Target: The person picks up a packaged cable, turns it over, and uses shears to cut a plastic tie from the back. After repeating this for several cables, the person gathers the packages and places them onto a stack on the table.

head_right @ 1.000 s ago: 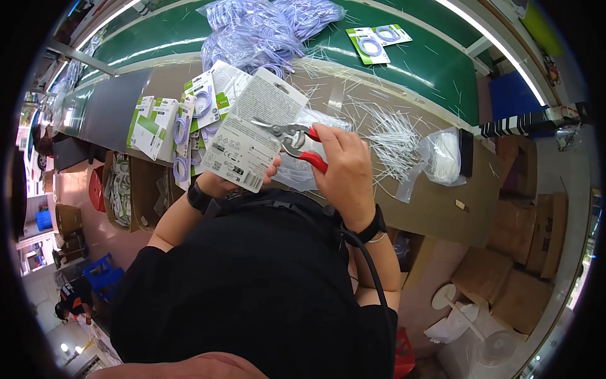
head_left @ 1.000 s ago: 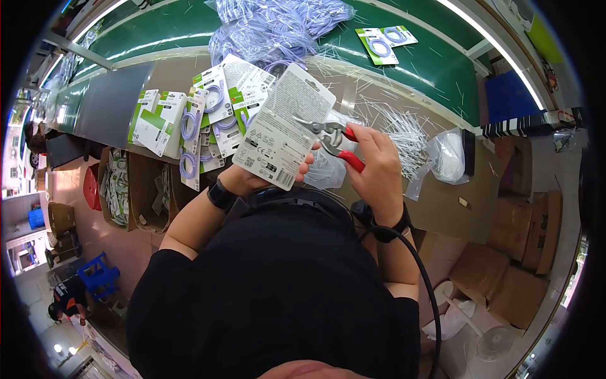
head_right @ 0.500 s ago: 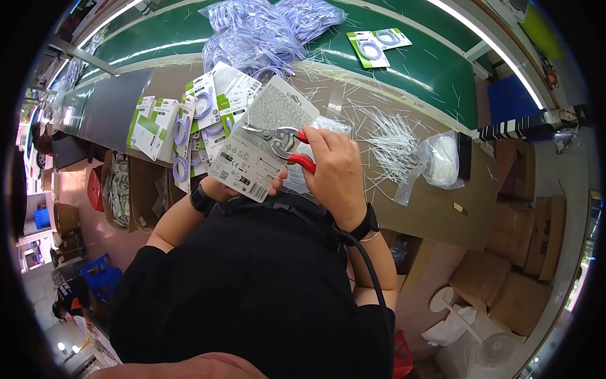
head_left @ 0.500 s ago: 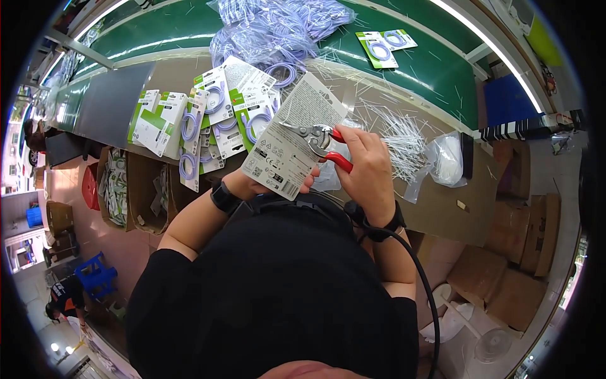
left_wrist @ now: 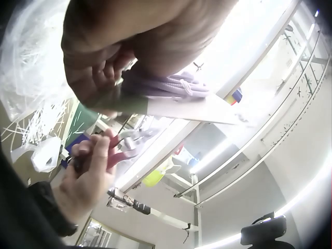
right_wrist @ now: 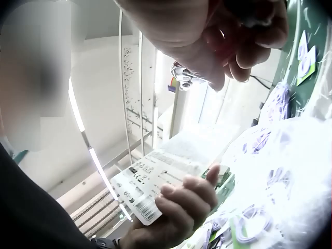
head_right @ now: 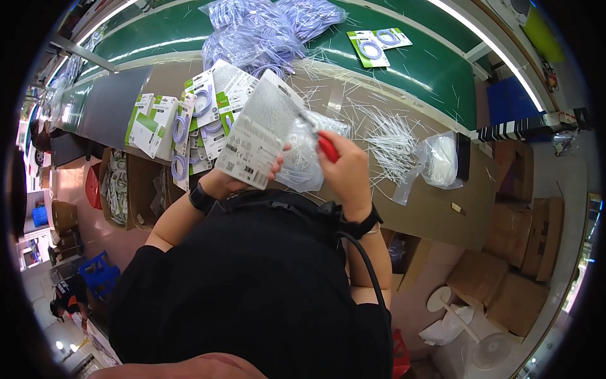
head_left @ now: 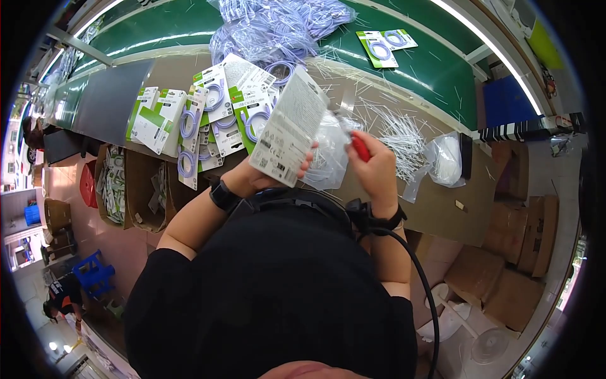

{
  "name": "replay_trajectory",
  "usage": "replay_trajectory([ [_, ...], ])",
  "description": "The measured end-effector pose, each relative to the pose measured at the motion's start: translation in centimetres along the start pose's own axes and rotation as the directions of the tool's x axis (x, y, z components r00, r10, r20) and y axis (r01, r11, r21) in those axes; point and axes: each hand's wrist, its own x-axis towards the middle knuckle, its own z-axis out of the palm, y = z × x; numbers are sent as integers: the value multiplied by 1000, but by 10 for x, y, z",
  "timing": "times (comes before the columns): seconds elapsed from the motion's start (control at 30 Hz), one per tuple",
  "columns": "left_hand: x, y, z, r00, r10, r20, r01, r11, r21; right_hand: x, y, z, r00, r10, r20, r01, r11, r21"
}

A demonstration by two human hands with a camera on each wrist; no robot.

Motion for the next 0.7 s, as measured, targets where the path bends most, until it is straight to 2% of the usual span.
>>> replay_trajectory([
  [0.07,-2,11,-20,985,163,60,-168,980,109,-3,28,-5,963,226,-147,-203,967,156],
  [0.1,-4,13,-19,983,174,58,-179,979,95,-8,43,-6,965,228,-133,-208,967,148],
  [0.13,-6,16,8,938,302,-171,-227,907,355,-15,59,-8,962,177,-208,-191,980,-50],
  [0.17,-7,17,23,817,457,-352,-183,784,593,-25,75,-9,956,110,-271,-180,952,-246],
  [0.2,-8,17,22,815,454,-359,-186,793,581,-33,88,-6,947,31,-319,-175,884,-433],
  [0.23,-9,18,20,806,482,-344,-202,770,605,-41,99,0,950,37,-309,-178,881,-439],
  [0.33,-13,19,15,797,519,-308,-222,727,650,-65,131,17,952,140,-272,-293,676,-677],
  [0.4,-10,19,11,760,571,-311,-251,699,670,-74,149,31,969,138,-203,-239,722,-650],
  [0.47,-8,13,23,762,565,-317,-237,698,675,-71,133,32,940,340,-23,-271,705,-655],
  [0.53,-13,16,14,779,543,-314,-220,705,674,-85,138,47,985,57,-162,-160,649,-744],
  [0.57,-14,15,14,805,509,-304,-206,722,661,-87,143,45,979,81,-188,-197,625,-755],
  [0.63,-19,14,13,767,554,-323,-212,695,687,-83,153,41,969,87,-232,-213,775,-596],
  [0.67,-20,15,12,777,542,-320,-204,699,686,-79,158,33,965,96,-244,-227,770,-596],
  [0.7,-21,15,11,772,544,-329,-196,696,690,-75,164,21,974,141,-176,-214,829,-517],
])
